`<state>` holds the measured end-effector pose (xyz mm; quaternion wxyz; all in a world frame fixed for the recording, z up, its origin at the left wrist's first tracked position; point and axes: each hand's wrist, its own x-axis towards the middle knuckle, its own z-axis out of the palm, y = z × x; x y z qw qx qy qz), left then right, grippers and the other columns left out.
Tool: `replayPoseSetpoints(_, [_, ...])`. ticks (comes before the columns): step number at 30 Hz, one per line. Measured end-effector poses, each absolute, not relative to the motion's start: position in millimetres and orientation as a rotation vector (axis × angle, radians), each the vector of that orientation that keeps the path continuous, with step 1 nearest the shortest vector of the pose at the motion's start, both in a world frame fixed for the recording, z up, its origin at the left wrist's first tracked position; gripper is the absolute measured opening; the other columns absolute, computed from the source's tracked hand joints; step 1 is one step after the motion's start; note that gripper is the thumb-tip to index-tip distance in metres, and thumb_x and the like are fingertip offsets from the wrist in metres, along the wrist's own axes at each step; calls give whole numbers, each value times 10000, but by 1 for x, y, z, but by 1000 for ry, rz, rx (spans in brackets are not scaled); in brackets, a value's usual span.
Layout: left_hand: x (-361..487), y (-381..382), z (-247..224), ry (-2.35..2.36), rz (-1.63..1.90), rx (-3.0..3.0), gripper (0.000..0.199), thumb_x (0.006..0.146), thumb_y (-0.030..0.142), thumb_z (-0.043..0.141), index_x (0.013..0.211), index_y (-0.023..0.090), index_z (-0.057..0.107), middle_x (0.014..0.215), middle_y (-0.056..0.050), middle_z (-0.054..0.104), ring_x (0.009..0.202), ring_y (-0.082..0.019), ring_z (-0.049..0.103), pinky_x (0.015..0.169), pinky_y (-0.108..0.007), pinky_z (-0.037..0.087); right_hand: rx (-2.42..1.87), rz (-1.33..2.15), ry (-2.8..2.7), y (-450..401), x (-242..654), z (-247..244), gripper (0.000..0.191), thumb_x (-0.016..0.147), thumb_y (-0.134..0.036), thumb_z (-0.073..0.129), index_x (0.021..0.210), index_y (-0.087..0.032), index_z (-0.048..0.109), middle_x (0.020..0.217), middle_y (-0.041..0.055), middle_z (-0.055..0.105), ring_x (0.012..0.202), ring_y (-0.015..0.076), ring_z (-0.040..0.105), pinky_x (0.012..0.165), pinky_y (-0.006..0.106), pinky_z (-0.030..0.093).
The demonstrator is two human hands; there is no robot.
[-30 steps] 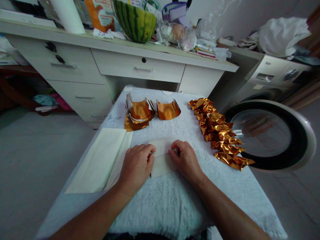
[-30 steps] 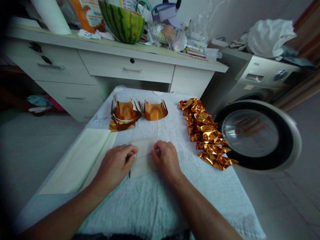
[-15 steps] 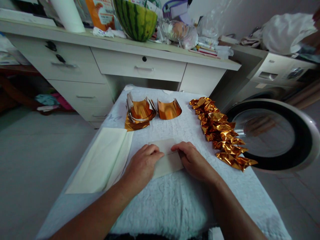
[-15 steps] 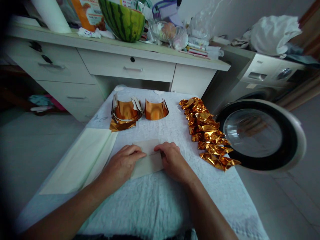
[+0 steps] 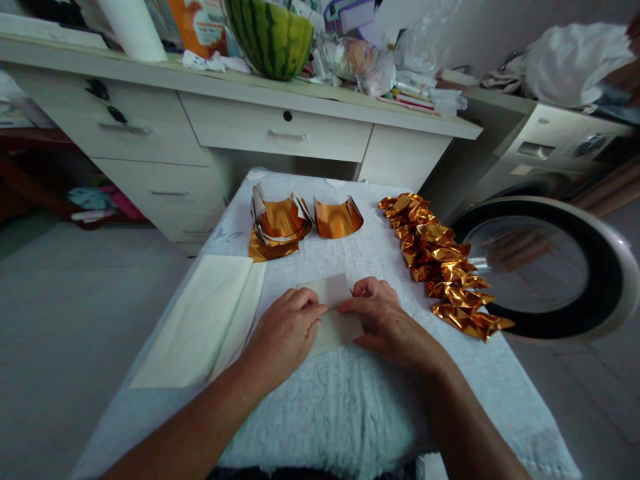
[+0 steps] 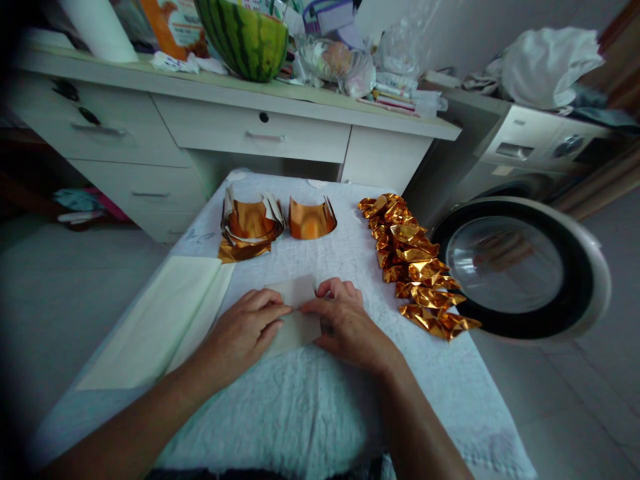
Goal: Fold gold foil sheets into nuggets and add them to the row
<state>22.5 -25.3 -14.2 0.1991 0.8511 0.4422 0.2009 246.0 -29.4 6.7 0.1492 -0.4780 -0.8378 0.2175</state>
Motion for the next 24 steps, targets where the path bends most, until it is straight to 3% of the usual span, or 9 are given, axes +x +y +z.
replayPoseSetpoints(4, [22,-25,-13,1225,569,2372,266,862,97,519,1029,218,687,977,-52,592,946,-215,544,864,-379,488,-1381,389,-2414,-33,245,10,478,694,-135,751,1135,-302,672,1250,101,465,1122,318,429,943,507,367])
replayPoseSetpoints(7, [23,-25,-12,1229,554,2367,262,861,98,519,1026,212,687,983,-56,592,955,-219,542,873,-389,484,-1270,402,-2467,-33,244,13,462,720,-122,730,1151,-275,659,1348,101,483,1222,320,420,1010,509,344])
replayPoseSetpoints(13, [21,-24,-11,1206,577,2332,280,834,99,539,1044,217,682,1005,-56,603,965,-220,550,878,-387,483,-1078,629,-2563,-23,237,15,271,785,-60,619,994,-212,702,1106,76,667,1020,225,606,926,393,435])
replayPoseSetpoints(18, [17,-22,-14,1197,618,2249,268,796,72,558,998,218,657,1025,-43,631,994,-218,567,900,-381,470,-1042,720,-2610,-10,232,24,185,811,-64,602,795,-207,718,964,49,683,872,180,624,823,330,460])
replayPoseSetpoints(24, [10,-19,-17,1309,624,2145,219,761,93,601,945,209,632,993,-43,627,998,-234,566,883,-402,466,-1017,770,-2609,-1,230,24,156,873,-122,594,795,-181,716,913,60,661,876,176,604,822,324,457])
